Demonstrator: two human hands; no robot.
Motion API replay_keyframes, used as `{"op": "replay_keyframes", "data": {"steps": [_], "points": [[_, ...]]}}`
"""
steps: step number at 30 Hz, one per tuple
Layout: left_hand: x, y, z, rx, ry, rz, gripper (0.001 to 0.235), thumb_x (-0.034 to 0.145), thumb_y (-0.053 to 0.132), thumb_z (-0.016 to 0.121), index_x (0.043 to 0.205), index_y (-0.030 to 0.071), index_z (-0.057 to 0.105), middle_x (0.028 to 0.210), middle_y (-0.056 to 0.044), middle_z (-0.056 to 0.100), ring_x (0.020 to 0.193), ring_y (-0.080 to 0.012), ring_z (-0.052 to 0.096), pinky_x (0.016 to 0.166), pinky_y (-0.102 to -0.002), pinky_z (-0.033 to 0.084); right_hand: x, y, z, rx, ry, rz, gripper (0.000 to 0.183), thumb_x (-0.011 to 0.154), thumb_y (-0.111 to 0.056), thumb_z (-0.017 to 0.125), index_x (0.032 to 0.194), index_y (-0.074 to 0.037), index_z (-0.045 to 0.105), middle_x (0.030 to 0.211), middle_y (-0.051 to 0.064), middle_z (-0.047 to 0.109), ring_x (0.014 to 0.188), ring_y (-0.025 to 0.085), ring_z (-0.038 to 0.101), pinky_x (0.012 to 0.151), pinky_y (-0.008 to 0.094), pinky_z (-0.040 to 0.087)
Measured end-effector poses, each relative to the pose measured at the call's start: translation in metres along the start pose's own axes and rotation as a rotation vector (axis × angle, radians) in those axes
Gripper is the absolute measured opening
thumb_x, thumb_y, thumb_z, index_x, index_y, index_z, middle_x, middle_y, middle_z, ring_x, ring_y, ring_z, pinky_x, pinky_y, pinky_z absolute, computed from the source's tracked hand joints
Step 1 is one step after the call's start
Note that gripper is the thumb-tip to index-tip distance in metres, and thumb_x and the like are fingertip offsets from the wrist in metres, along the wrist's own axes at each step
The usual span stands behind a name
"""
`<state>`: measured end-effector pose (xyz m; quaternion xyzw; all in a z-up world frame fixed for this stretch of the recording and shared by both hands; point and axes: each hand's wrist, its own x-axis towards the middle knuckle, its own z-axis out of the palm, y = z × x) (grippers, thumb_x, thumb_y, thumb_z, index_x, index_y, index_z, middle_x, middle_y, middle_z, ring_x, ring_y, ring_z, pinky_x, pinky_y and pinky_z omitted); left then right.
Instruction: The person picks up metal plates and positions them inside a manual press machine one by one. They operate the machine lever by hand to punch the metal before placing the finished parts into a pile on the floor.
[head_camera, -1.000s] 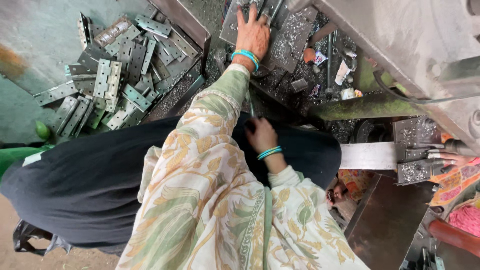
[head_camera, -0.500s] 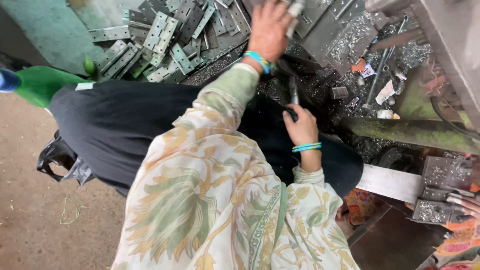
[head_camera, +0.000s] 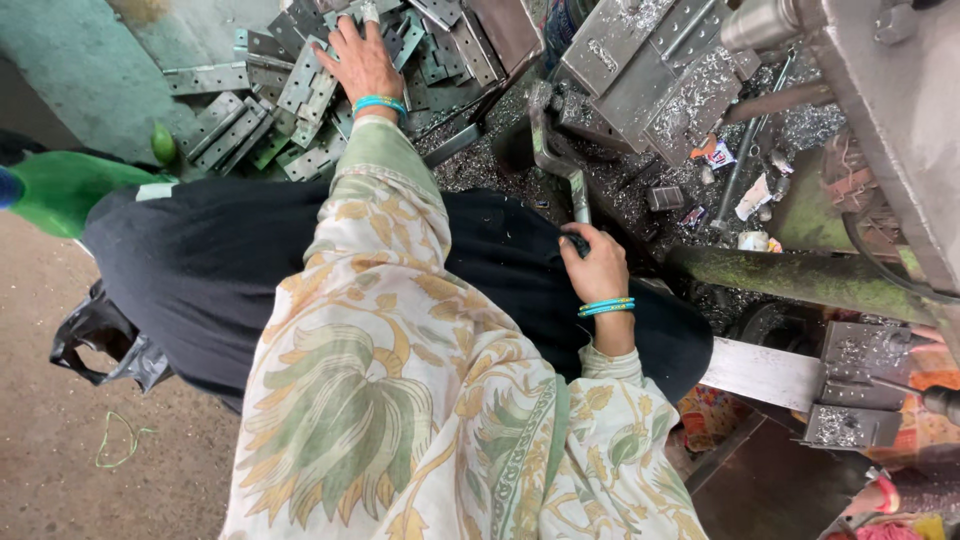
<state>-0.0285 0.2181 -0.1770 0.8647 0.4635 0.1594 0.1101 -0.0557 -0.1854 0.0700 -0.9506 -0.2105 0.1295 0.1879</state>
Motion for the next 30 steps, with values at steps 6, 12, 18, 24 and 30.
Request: {"op": "replay_keyframes", "data": {"steps": [6, 12, 18, 24, 30], "points": [[0.012, -0.010, 0.039, -0.027, 0.128, 0.009, 0.035, 0.088, 0.006, 0.074, 0.120, 0.016, 0.064, 0.114, -0.012, 0.059, 0.109, -0.0370, 0.056, 0.092, -0.057, 0.046, 0.000, -0.002, -0.001, -0.011, -0.019, 0.037, 0.026, 0.087, -0.034, 0.071, 0.110, -0.023, 0.077, 0.104, 0.016, 0.072, 0.099, 0.039, 0.068, 0.084, 0.048, 0.054], [-0.003, 0.003, -0.004, -0.332, 0.126, -0.027, 0.052, 0.076, -0.009, 0.066, 0.124, 0.011, 0.067, 0.110, -0.015, 0.066, 0.107, -0.0383, 0.061, 0.093, -0.048, 0.053, -0.002, 0.003, -0.001, 0.018, -0.016, 0.065, 0.026, 0.087, -0.035, 0.071, 0.110, -0.023, 0.076, 0.104, 0.015, 0.071, 0.099, 0.039, 0.068, 0.082, 0.049, 0.055], [-0.014, 0.117, -0.098, -1.488, 0.089, 0.014, 0.063, 0.082, -0.007, 0.073, 0.142, 0.009, 0.059, 0.119, -0.017, 0.074, 0.105, -0.0361, 0.071, 0.096, -0.043, 0.057, -0.004, 0.005, 0.000, -0.015, -0.049, 0.120, 0.027, 0.087, -0.039, 0.070, 0.109, -0.025, 0.076, 0.105, 0.017, 0.069, 0.100, 0.040, 0.068, 0.083, 0.051, 0.056], [-0.103, 0.238, -0.159, -0.776, -0.152, 0.801, 0.045, 0.096, 0.021, 0.077, 0.139, 0.013, 0.065, 0.121, -0.014, 0.063, 0.115, -0.0339, 0.058, 0.104, -0.044, 0.049, -0.003, 0.014, 0.008, -0.001, -0.022, 0.102, 0.035, 0.087, -0.037, 0.069, 0.119, -0.022, 0.074, 0.113, 0.021, 0.068, 0.102, 0.043, 0.068, 0.086, 0.052, 0.056], [-0.140, 0.258, -0.156, -0.445, -0.168, 1.061, 0.048, 0.080, 0.016, 0.072, 0.126, 0.003, 0.065, 0.136, -0.019, 0.058, 0.130, -0.0390, 0.046, 0.110, -0.043, 0.045, -0.001, 0.019, 0.010, 0.014, -0.042, 0.100, 0.040, 0.085, -0.035, 0.070, 0.122, -0.020, 0.073, 0.114, 0.022, 0.068, 0.102, 0.044, 0.067, 0.088, 0.053, 0.055]]}}
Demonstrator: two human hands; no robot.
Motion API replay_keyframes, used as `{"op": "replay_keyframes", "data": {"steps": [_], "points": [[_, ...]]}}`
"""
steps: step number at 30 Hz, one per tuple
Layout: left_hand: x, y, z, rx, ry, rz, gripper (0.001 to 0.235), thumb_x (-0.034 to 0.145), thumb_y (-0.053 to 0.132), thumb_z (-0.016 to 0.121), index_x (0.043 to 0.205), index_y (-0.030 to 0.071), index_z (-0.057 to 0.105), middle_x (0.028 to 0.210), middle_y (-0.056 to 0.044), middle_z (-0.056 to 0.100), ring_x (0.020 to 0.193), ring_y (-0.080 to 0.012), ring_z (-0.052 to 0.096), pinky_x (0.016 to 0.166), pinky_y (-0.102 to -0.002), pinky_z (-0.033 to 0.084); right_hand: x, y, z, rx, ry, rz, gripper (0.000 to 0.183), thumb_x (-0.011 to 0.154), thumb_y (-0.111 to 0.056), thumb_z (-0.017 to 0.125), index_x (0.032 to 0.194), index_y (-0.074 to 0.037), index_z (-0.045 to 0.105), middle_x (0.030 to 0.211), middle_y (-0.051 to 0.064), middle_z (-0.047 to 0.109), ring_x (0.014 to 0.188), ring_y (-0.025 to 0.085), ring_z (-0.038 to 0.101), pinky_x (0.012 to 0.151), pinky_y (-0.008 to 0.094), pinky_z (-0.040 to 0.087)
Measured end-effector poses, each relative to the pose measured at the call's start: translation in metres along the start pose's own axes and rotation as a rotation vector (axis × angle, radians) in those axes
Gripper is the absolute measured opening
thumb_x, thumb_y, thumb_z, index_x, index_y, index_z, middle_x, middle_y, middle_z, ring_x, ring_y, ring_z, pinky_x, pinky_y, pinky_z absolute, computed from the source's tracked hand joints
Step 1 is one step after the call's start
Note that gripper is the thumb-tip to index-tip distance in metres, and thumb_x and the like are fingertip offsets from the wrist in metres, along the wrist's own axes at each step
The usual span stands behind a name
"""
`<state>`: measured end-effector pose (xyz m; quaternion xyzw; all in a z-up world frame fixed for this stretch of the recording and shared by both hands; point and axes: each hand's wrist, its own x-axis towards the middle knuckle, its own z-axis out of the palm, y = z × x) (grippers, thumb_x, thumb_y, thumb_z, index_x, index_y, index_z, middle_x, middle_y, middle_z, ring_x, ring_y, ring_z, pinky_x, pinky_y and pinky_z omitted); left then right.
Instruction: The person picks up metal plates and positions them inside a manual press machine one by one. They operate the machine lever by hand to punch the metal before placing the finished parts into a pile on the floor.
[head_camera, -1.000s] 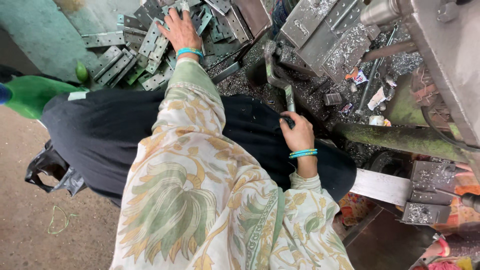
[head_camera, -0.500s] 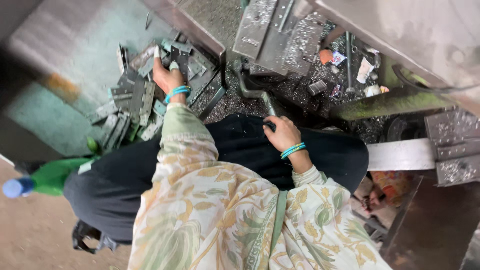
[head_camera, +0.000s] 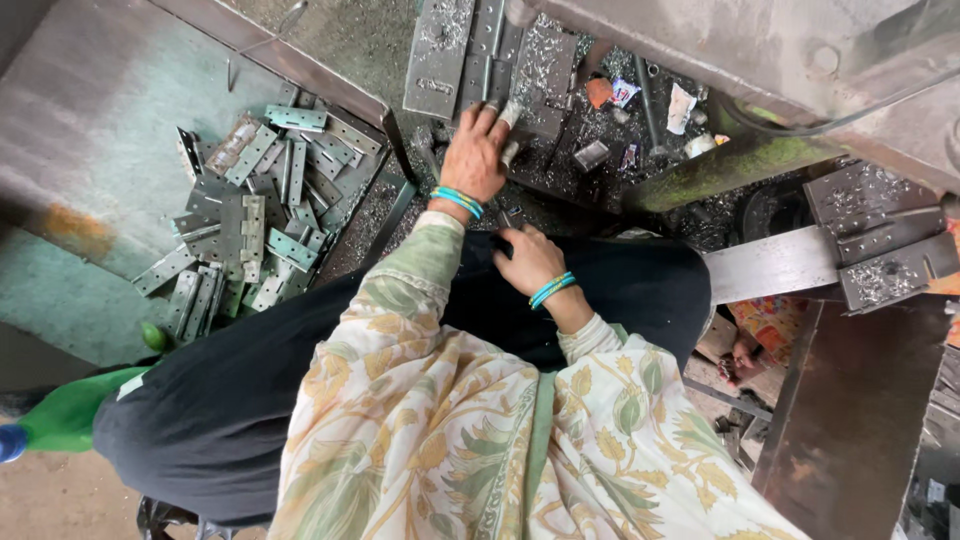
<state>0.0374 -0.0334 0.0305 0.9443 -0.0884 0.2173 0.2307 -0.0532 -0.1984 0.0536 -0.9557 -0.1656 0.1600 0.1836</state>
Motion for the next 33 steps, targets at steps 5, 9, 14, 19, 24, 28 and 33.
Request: {"op": "replay_keyframes", "data": {"steps": [5, 9, 14, 19, 24, 28, 33], "points": [[-0.007, -0.022, 0.000, 0.125, 0.056, -0.127, 0.046, 0.100, 0.029, 0.063, 0.137, 0.002, 0.063, 0.136, -0.016, 0.058, 0.134, -0.0422, 0.041, 0.112, -0.056, 0.034, -0.001, -0.013, -0.013, -0.038, -0.025, -0.001, 0.040, 0.086, -0.038, 0.070, 0.121, -0.019, 0.073, 0.113, 0.023, 0.067, 0.101, 0.045, 0.067, 0.087, 0.053, 0.055], [0.002, -0.035, 0.019, 0.286, 0.014, -0.146, 0.041, 0.099, 0.026, 0.055, 0.136, 0.012, 0.065, 0.147, -0.006, 0.056, 0.141, -0.0380, 0.039, 0.116, -0.064, 0.027, 0.005, -0.018, -0.028, -0.065, -0.034, -0.014, 0.035, 0.091, -0.041, 0.068, 0.116, -0.018, 0.075, 0.110, 0.022, 0.069, 0.102, 0.043, 0.068, 0.087, 0.052, 0.056], [0.018, -0.042, 0.030, 0.292, -0.050, -0.174, 0.040, 0.099, 0.025, 0.056, 0.136, 0.012, 0.066, 0.150, -0.005, 0.055, 0.142, -0.0374, 0.037, 0.114, -0.067, 0.026, 0.012, 0.011, 0.009, -0.150, 0.026, -0.051, 0.034, 0.090, -0.040, 0.069, 0.116, -0.017, 0.073, 0.107, 0.019, 0.069, 0.100, 0.042, 0.069, 0.083, 0.053, 0.057], [0.014, -0.043, 0.026, 0.210, 0.018, -0.185, 0.040, 0.103, 0.032, 0.055, 0.136, 0.010, 0.066, 0.148, -0.005, 0.055, 0.142, -0.0384, 0.036, 0.114, -0.069, 0.025, -0.017, 0.030, 0.080, -0.015, 0.105, -0.015, 0.039, 0.083, -0.028, 0.071, 0.121, -0.022, 0.073, 0.112, 0.020, 0.064, 0.091, 0.043, 0.067, 0.078, 0.053, 0.057], [0.017, -0.046, 0.038, 0.284, 0.014, -0.182, 0.043, 0.097, 0.022, 0.056, 0.137, 0.014, 0.067, 0.143, -0.003, 0.058, 0.142, -0.0375, 0.035, 0.114, -0.074, 0.020, -0.006, 0.025, 0.047, -0.104, -0.001, -0.010, 0.038, 0.084, -0.032, 0.074, 0.119, -0.019, 0.071, 0.109, 0.017, 0.065, 0.097, 0.040, 0.068, 0.081, 0.052, 0.057], [0.038, -0.050, 0.054, 0.264, 0.011, -0.174, 0.037, 0.098, 0.021, 0.056, 0.132, 0.011, 0.069, 0.145, -0.003, 0.058, 0.142, -0.0378, 0.033, 0.113, -0.076, 0.018, 0.008, 0.031, 0.021, -0.142, 0.052, -0.064, 0.034, 0.094, -0.037, 0.073, 0.120, -0.017, 0.070, 0.111, 0.016, 0.068, 0.102, 0.041, 0.068, 0.085, 0.052, 0.056], [0.045, -0.052, 0.050, 0.239, -0.030, -0.168, 0.040, 0.096, 0.020, 0.056, 0.131, 0.010, 0.069, 0.140, -0.005, 0.060, 0.142, -0.0381, 0.033, 0.112, -0.077, 0.018, -0.014, 0.035, 0.088, -0.094, 0.129, -0.025, 0.039, 0.080, -0.027, 0.074, 0.119, -0.021, 0.071, 0.121, 0.020, 0.062, 0.090, 0.045, 0.066, 0.074, 0.054, 0.055]]}}
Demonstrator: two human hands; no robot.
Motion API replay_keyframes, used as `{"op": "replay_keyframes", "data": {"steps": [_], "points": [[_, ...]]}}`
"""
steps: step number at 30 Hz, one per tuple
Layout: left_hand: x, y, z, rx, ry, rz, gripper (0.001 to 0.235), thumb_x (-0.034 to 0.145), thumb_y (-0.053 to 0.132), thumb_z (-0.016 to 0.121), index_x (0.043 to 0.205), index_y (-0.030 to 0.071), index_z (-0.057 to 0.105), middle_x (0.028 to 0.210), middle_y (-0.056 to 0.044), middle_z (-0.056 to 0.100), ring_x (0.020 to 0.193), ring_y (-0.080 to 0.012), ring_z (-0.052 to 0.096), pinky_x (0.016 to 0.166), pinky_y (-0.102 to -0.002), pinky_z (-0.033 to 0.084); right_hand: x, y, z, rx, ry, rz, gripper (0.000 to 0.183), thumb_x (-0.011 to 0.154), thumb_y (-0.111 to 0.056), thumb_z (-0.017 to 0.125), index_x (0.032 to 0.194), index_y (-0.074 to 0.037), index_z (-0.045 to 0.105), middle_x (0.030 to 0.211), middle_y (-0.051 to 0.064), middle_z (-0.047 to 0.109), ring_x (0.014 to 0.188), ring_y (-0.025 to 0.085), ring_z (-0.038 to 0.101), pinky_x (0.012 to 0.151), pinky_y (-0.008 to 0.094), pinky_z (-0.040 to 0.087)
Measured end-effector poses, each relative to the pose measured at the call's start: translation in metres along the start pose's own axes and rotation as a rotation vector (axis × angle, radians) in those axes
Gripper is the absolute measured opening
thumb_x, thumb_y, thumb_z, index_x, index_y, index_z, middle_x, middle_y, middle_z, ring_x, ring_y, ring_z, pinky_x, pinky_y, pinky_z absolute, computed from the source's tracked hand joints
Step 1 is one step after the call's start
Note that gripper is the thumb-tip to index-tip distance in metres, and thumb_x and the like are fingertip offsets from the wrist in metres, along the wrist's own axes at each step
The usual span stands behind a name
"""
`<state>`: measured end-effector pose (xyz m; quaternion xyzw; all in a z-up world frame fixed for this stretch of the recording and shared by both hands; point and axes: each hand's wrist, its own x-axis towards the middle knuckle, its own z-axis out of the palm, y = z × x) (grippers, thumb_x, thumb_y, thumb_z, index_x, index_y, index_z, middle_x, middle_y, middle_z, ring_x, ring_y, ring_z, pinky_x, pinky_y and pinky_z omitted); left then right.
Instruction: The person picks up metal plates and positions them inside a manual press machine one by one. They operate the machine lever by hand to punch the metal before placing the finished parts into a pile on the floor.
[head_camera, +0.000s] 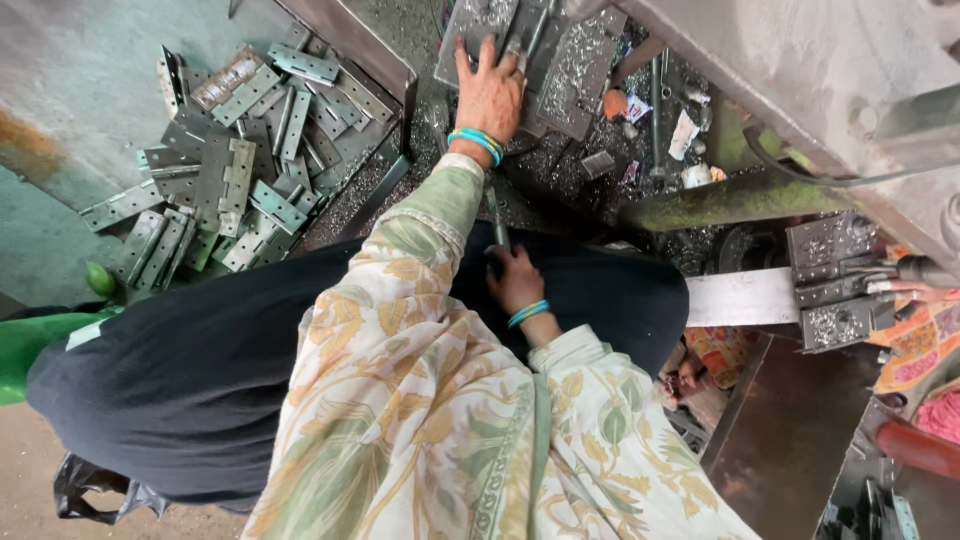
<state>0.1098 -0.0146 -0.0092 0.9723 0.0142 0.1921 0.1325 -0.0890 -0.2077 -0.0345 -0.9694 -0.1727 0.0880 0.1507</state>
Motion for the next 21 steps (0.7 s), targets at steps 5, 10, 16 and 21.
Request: {"op": "replay_keyframes", "data": {"steps": [5, 10, 16, 21], "points": [[0.002, -0.006, -0.001, 0.007, 0.028, -0.010, 0.036, 0.098, 0.019, 0.056, 0.130, 0.010, 0.072, 0.140, -0.005, 0.061, 0.144, -0.0384, 0.033, 0.115, -0.076, 0.018, 0.007, 0.004, -0.011, 0.001, -0.084, 0.025, 0.036, 0.084, -0.029, 0.074, 0.119, -0.021, 0.069, 0.111, 0.016, 0.066, 0.096, 0.041, 0.068, 0.078, 0.052, 0.057], [0.019, -0.001, 0.013, 0.001, -0.055, -0.036, 0.032, 0.099, 0.018, 0.055, 0.124, 0.012, 0.073, 0.144, -0.003, 0.059, 0.145, -0.0389, 0.032, 0.115, -0.078, 0.015, 0.027, 0.013, -0.061, -0.026, 0.002, -0.115, 0.028, 0.093, -0.036, 0.075, 0.116, -0.019, 0.070, 0.109, 0.013, 0.069, 0.099, 0.041, 0.069, 0.082, 0.052, 0.058], [0.028, -0.007, 0.018, 0.051, 0.028, -0.016, 0.036, 0.094, 0.019, 0.056, 0.126, 0.013, 0.073, 0.143, -0.002, 0.060, 0.144, -0.0384, 0.030, 0.113, -0.077, 0.013, -0.001, 0.000, -0.008, 0.020, -0.047, 0.026, 0.032, 0.084, -0.029, 0.074, 0.115, -0.022, 0.071, 0.110, 0.017, 0.064, 0.091, 0.044, 0.067, 0.076, 0.054, 0.056], [0.015, -0.004, 0.014, -0.021, 0.062, -0.003, 0.037, 0.101, 0.030, 0.056, 0.127, 0.010, 0.072, 0.141, -0.002, 0.060, 0.145, -0.0381, 0.029, 0.115, -0.077, 0.013, 0.015, -0.001, -0.022, 0.075, -0.103, 0.008, 0.031, 0.085, -0.031, 0.074, 0.115, -0.022, 0.073, 0.106, 0.017, 0.066, 0.095, 0.043, 0.068, 0.079, 0.053, 0.057]]}}
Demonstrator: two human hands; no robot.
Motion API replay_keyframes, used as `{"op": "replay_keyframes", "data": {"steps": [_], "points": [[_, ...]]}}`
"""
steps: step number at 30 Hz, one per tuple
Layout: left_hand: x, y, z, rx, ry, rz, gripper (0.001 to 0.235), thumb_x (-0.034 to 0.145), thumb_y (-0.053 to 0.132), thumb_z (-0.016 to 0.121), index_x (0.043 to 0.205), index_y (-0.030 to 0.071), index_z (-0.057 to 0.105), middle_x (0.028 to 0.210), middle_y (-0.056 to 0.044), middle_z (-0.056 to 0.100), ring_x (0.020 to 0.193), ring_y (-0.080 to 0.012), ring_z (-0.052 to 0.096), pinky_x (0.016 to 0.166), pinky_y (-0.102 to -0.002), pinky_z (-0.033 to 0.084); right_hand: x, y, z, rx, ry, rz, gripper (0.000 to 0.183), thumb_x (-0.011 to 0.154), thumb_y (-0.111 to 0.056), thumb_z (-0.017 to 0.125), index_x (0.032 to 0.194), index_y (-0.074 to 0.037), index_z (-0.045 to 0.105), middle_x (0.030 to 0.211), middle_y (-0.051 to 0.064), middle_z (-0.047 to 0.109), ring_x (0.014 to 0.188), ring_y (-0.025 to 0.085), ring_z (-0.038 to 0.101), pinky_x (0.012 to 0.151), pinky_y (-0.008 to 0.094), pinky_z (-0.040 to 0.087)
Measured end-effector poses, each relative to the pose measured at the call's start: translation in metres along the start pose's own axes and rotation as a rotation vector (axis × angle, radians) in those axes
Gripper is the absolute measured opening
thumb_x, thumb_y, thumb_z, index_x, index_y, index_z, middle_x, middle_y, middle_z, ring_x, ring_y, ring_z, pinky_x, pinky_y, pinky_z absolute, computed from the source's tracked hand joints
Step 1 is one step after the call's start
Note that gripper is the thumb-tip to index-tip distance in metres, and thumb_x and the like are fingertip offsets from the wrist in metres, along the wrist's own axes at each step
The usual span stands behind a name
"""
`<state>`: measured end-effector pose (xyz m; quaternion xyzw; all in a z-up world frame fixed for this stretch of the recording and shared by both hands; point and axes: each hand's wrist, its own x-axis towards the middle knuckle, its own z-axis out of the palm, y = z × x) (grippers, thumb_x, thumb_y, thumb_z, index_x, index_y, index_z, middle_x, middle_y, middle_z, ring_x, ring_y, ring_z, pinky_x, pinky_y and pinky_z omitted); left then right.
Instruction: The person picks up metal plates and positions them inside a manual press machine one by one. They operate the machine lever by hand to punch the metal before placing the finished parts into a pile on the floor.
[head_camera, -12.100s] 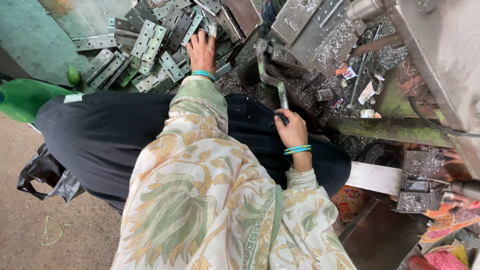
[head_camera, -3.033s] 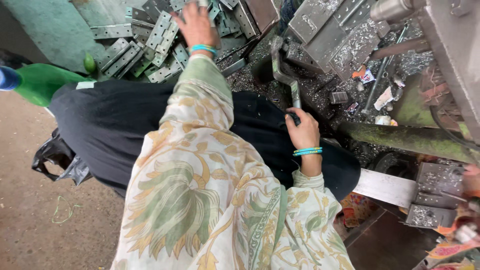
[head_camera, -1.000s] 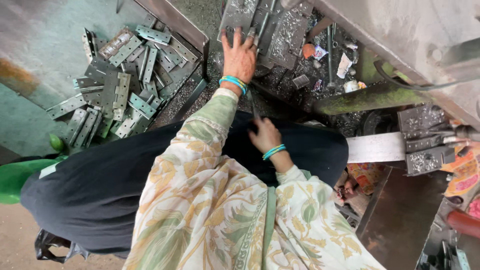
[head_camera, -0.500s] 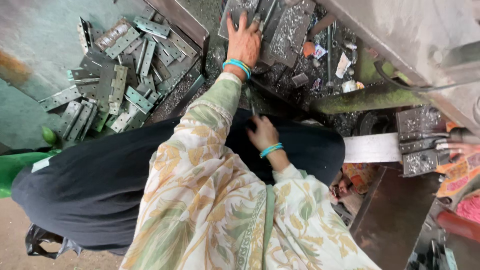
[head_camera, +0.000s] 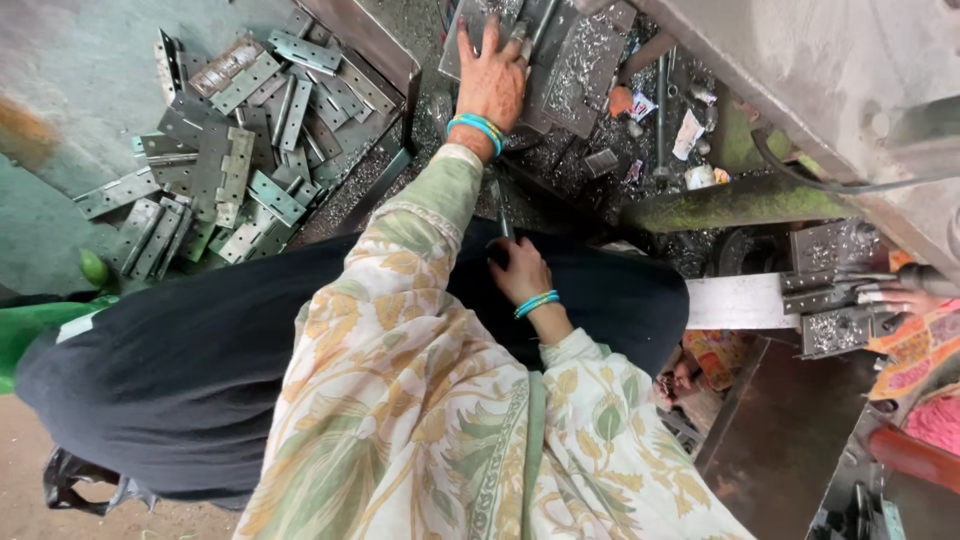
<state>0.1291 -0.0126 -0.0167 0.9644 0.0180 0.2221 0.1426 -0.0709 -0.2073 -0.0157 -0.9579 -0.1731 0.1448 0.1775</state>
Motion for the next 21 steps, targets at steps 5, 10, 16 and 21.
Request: {"op": "replay_keyframes", "data": {"steps": [5, 10, 16, 21], "points": [[0.012, 0.004, 0.008, 0.028, -0.100, -0.043, 0.031, 0.099, 0.020, 0.056, 0.124, 0.013, 0.075, 0.142, -0.003, 0.061, 0.147, -0.0361, 0.029, 0.116, -0.077, 0.014, 0.010, 0.009, -0.040, -0.109, 0.072, -0.101, 0.035, 0.092, -0.039, 0.073, 0.118, -0.015, 0.072, 0.108, 0.016, 0.069, 0.100, 0.042, 0.068, 0.083, 0.052, 0.058], [0.029, 0.002, 0.012, 0.067, 0.030, -0.016, 0.036, 0.090, 0.021, 0.057, 0.119, 0.012, 0.076, 0.134, -0.004, 0.064, 0.141, -0.0373, 0.033, 0.113, -0.077, 0.015, -0.003, 0.008, 0.014, -0.086, 0.076, -0.017, 0.034, 0.087, -0.035, 0.072, 0.114, -0.017, 0.072, 0.105, 0.016, 0.065, 0.090, 0.042, 0.068, 0.074, 0.053, 0.057], [0.021, 0.003, -0.004, 0.079, -0.137, 0.003, 0.034, 0.096, 0.020, 0.056, 0.123, 0.010, 0.073, 0.137, -0.006, 0.062, 0.145, -0.0396, 0.030, 0.114, -0.078, 0.014, 0.001, 0.010, 0.005, -0.031, 0.047, -0.025, 0.032, 0.085, -0.032, 0.072, 0.113, -0.017, 0.073, 0.103, 0.017, 0.065, 0.091, 0.042, 0.068, 0.076, 0.053, 0.056], [0.009, 0.004, -0.021, 0.132, -0.072, 0.017, 0.035, 0.090, 0.022, 0.058, 0.119, 0.013, 0.073, 0.141, -0.006, 0.060, 0.140, -0.0371, 0.033, 0.112, -0.075, 0.015, 0.011, -0.007, -0.047, -0.015, 0.041, -0.083, 0.035, 0.087, -0.035, 0.072, 0.114, -0.012, 0.073, 0.106, 0.019, 0.070, 0.098, 0.043, 0.067, 0.082, 0.052, 0.056]]}}
